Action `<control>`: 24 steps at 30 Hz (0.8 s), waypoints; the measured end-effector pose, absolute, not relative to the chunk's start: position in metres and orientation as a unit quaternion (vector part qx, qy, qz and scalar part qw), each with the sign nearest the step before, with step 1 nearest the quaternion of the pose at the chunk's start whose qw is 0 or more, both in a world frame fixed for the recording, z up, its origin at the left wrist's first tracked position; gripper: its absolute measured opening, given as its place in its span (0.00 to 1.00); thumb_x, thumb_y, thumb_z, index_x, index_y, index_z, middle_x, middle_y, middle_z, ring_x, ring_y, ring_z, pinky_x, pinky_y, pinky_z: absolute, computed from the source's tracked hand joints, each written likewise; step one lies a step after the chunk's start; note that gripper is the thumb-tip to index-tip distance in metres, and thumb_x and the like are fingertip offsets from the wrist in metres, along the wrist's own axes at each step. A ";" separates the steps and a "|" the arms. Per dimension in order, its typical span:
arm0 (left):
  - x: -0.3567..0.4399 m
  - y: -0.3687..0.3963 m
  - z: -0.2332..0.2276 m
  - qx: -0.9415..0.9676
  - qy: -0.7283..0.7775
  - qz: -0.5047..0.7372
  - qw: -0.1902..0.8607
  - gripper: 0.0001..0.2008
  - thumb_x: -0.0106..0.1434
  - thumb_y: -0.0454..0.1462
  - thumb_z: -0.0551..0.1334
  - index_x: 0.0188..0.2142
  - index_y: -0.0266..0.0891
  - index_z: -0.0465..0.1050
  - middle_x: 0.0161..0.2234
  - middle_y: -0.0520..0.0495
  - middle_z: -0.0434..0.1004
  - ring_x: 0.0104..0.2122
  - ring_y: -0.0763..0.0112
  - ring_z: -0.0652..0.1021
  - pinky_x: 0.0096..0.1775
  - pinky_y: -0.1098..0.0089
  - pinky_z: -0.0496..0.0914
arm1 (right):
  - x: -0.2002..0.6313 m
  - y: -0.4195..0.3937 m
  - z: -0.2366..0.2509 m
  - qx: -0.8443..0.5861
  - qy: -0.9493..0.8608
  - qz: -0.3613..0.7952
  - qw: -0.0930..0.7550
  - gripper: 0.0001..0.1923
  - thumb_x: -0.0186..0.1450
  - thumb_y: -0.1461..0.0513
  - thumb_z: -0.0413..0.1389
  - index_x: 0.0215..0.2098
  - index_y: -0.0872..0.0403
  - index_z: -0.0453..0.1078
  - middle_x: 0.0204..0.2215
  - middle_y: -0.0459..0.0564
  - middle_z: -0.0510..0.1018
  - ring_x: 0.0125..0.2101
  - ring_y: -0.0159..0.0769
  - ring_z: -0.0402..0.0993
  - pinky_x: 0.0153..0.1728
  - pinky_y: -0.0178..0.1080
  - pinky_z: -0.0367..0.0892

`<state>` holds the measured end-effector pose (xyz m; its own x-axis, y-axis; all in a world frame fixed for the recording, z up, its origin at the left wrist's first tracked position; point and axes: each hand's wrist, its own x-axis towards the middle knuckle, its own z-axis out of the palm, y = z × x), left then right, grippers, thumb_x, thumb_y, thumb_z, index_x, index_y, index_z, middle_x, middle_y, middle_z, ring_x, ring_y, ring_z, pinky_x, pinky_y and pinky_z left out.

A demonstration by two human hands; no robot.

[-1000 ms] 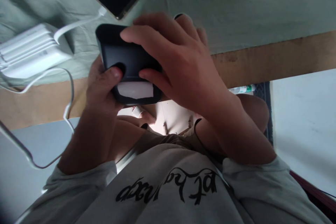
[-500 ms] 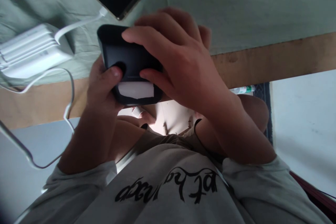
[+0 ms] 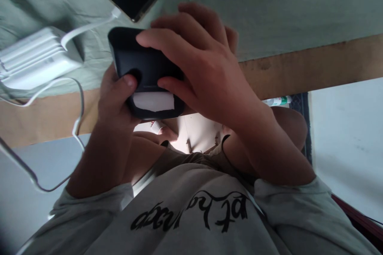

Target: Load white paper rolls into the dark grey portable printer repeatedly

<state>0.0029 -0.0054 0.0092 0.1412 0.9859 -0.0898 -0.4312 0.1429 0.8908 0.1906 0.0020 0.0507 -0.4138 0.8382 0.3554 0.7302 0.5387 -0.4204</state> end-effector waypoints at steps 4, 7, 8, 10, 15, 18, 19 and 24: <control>0.006 -0.003 0.014 0.354 0.357 0.538 0.677 0.17 0.60 0.43 0.66 0.44 0.36 0.73 0.34 0.49 0.77 0.31 0.74 0.77 0.27 0.75 0.71 | 0.192 0.003 0.049 -0.466 -0.836 0.100 0.270 0.24 0.67 0.50 0.53 0.58 0.48 0.66 0.58 0.44 0.71 0.63 0.52 0.61 0.62 0.59 0.62; 0.009 -0.001 0.017 0.318 0.353 0.533 0.700 0.15 0.65 0.46 0.58 0.42 0.37 0.74 0.38 0.47 0.79 0.38 0.68 0.80 0.37 0.68 0.75 | 0.192 0.003 0.050 -0.464 -0.838 0.095 0.270 0.24 0.68 0.49 0.52 0.58 0.50 0.67 0.58 0.45 0.71 0.63 0.52 0.60 0.63 0.58 0.61; 0.010 0.000 0.017 0.309 0.362 0.533 0.699 0.15 0.65 0.46 0.57 0.41 0.38 0.74 0.38 0.47 0.79 0.39 0.66 0.80 0.40 0.65 0.76 | 0.192 0.004 0.050 -0.464 -0.838 0.087 0.273 0.25 0.68 0.48 0.52 0.58 0.50 0.67 0.58 0.46 0.71 0.63 0.52 0.60 0.63 0.57 0.61; 0.010 0.002 0.015 0.298 0.391 0.532 0.689 0.14 0.63 0.47 0.59 0.37 0.40 0.74 0.38 0.47 0.79 0.40 0.63 0.80 0.43 0.61 0.76 | 0.193 0.005 0.050 -0.464 -0.838 0.069 0.279 0.26 0.67 0.46 0.51 0.56 0.52 0.68 0.58 0.48 0.71 0.63 0.53 0.61 0.63 0.55 0.61; 0.006 0.004 0.007 0.312 0.451 0.508 0.664 0.14 0.57 0.49 0.61 0.37 0.45 0.77 0.40 0.46 0.80 0.44 0.56 0.78 0.41 0.57 0.75 | 0.200 0.008 0.052 -0.451 -0.849 0.049 0.271 0.28 0.67 0.44 0.49 0.54 0.54 0.69 0.54 0.50 0.73 0.61 0.54 0.63 0.61 0.55 0.62; 0.004 0.004 0.002 0.330 0.451 0.521 0.645 0.15 0.59 0.50 0.60 0.36 0.45 0.78 0.38 0.46 0.81 0.42 0.56 0.78 0.39 0.58 0.75 | 0.203 0.008 0.052 -0.458 -0.860 0.051 0.220 0.30 0.65 0.44 0.51 0.59 0.50 0.64 0.56 0.48 0.71 0.62 0.55 0.62 0.60 0.60 0.61; 0.003 0.004 0.001 0.335 0.450 0.526 0.639 0.15 0.60 0.51 0.60 0.36 0.45 0.78 0.37 0.46 0.81 0.41 0.56 0.78 0.39 0.58 0.75 | 0.203 0.008 0.052 -0.461 -0.862 0.055 0.203 0.31 0.65 0.44 0.51 0.60 0.49 0.62 0.57 0.48 0.70 0.62 0.54 0.62 0.59 0.60 0.62; 0.001 0.005 -0.003 0.353 0.441 0.536 0.628 0.16 0.62 0.50 0.58 0.36 0.44 0.78 0.37 0.45 0.80 0.38 0.59 0.78 0.38 0.60 0.74 | 0.202 0.007 0.050 -0.466 -0.860 0.049 0.203 0.31 0.63 0.45 0.50 0.61 0.46 0.61 0.58 0.45 0.71 0.62 0.50 0.64 0.55 0.53 0.68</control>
